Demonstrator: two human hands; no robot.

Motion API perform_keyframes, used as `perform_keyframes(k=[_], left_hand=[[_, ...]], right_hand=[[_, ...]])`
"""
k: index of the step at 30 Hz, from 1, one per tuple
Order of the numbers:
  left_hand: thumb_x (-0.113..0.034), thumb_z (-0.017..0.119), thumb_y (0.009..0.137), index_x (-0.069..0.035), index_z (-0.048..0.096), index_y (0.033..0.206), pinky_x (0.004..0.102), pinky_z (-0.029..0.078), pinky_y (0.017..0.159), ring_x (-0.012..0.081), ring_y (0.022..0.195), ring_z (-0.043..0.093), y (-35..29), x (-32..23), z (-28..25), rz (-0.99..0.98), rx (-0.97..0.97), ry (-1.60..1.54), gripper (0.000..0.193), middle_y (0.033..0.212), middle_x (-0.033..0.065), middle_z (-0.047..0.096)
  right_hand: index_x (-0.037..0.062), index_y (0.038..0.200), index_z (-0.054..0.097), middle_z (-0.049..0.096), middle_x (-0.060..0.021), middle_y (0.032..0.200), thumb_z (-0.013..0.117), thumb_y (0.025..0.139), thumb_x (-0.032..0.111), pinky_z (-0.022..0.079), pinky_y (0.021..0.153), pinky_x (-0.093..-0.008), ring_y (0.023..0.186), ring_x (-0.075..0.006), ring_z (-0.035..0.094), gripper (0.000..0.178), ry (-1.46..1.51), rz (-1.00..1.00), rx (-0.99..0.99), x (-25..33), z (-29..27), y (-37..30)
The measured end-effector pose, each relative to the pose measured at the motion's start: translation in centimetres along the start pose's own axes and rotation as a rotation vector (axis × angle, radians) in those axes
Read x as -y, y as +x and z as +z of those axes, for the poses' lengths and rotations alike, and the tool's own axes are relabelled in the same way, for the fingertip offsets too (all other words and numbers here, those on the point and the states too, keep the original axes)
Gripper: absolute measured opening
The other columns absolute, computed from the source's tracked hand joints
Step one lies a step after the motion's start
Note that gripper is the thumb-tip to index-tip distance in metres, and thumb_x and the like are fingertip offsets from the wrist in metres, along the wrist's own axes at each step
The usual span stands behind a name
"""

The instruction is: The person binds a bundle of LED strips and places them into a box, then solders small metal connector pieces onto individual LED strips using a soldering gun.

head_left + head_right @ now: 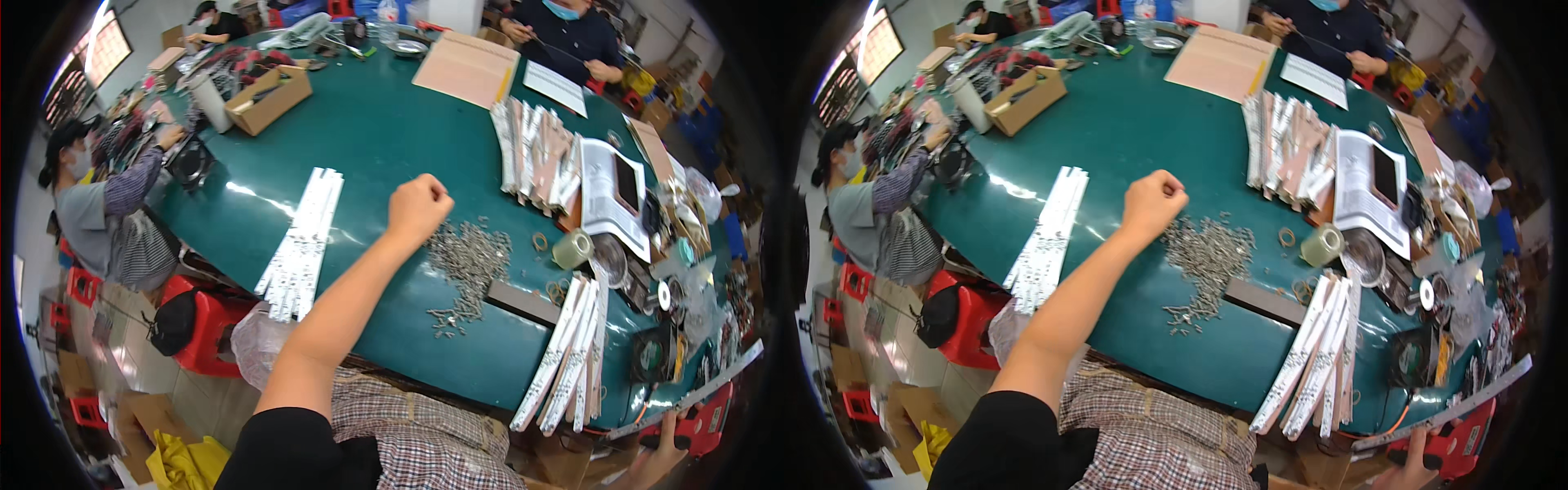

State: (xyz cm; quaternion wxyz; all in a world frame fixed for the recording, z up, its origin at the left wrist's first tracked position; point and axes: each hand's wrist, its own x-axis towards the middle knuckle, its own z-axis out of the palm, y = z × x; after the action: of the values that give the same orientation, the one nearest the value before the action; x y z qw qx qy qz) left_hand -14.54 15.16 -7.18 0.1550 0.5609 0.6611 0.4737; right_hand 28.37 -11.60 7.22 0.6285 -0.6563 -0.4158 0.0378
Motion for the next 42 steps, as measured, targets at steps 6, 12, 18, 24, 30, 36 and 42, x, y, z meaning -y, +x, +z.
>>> perform_keyframes(k=[6, 12, 18, 24, 30, 36, 42], left_hand=[[-0.011, 0.071, 0.080, 0.001, 0.071, 0.089, 0.0263, 0.056, 0.069, 0.0136, 0.074, 0.071, -3.4, -5.0, -3.2, 0.076, 0.156, -0.338, 0.014, 0.080, 0.0095, 0.073], [-0.012, 0.069, 0.092, 0.002, 0.071, 0.101, 0.0242, 0.056, 0.070, 0.0105, 0.079, 0.067, -9.1, -8.0, -5.0, -0.096, 0.466, -0.827, 0.017, 0.088, 0.0066, 0.071], [-0.013, 0.066, 0.094, 0.001, 0.070, 0.111, 0.0259, 0.057, 0.073, 0.0127, 0.080, 0.068, -13.7, -10.5, -6.2, -0.342, 0.715, -1.129, 0.022, 0.093, 0.0088, 0.071], [-0.013, 0.068, 0.092, 0.002, 0.070, 0.109, 0.0280, 0.058, 0.074, 0.0173, 0.086, 0.070, -17.2, -11.5, -5.8, -0.444, 0.709, -1.123, 0.023, 0.097, 0.0125, 0.072], [-0.009, 0.071, 0.089, 0.001, 0.069, 0.108, 0.0272, 0.058, 0.076, 0.0148, 0.088, 0.069, -18.6, -11.2, -4.9, -0.519, 0.732, -1.149, 0.022, 0.097, 0.0100, 0.072], [-0.008, 0.072, 0.089, 0.001, 0.065, 0.108, 0.0277, 0.057, 0.077, 0.0154, 0.090, 0.069, -19.1, -10.9, -4.3, -0.557, 0.752, -1.152, 0.023, 0.100, 0.0108, 0.071], [-0.009, 0.072, 0.089, 0.000, 0.064, 0.109, 0.0265, 0.057, 0.074, 0.0151, 0.088, 0.069, -19.0, -10.8, -3.9, -0.591, 0.750, -1.143, 0.024, 0.101, 0.0104, 0.071]], right_hand=[[-0.0135, 0.103, 0.060, 0.066, -0.0149, 0.101, 0.072, 0.086, 0.001, 0.052, 0.073, -0.0347, 0.085, -0.0192, 0.062, 0.026, 0.255, -0.129, 0.088, 2.3, 4.1, -0.9], [-0.0013, 0.131, 0.047, 0.054, -0.0056, 0.103, 0.065, 0.083, -0.008, 0.045, 0.087, -0.0261, 0.096, -0.0134, 0.054, 0.051, 0.361, 0.146, 0.438, 2.3, 7.4, -4.5], [0.0027, 0.129, 0.049, 0.054, -0.0040, 0.097, 0.072, 0.071, -0.016, 0.049, 0.074, -0.0236, 0.080, -0.0113, 0.056, 0.065, 0.396, 0.243, 0.455, 3.4, 12.7, -9.7], [-0.0003, 0.128, 0.048, 0.054, -0.0029, 0.099, 0.076, 0.077, -0.011, 0.052, 0.073, -0.0242, 0.081, -0.0104, 0.062, 0.059, 0.413, 0.337, 0.548, 4.0, 13.9, -12.2], [-0.0024, 0.131, 0.040, 0.049, -0.0031, 0.099, 0.074, 0.080, -0.010, 0.054, 0.072, -0.0253, 0.083, -0.0116, 0.065, 0.062, 0.400, 0.395, 0.616, 3.8, 13.5, -12.5], [-0.0016, 0.127, 0.046, 0.053, -0.0038, 0.098, 0.077, 0.073, -0.012, 0.054, 0.068, -0.0242, 0.078, -0.0118, 0.064, 0.063, 0.439, 0.516, 0.588, 3.5, 13.4, -12.5], [-0.0038, 0.130, 0.043, 0.052, -0.0035, 0.097, 0.076, 0.079, -0.008, 0.055, 0.074, -0.0260, 0.083, -0.0115, 0.065, 0.061, 0.383, 0.497, 0.653, 2.8, 13.1, -12.4]])
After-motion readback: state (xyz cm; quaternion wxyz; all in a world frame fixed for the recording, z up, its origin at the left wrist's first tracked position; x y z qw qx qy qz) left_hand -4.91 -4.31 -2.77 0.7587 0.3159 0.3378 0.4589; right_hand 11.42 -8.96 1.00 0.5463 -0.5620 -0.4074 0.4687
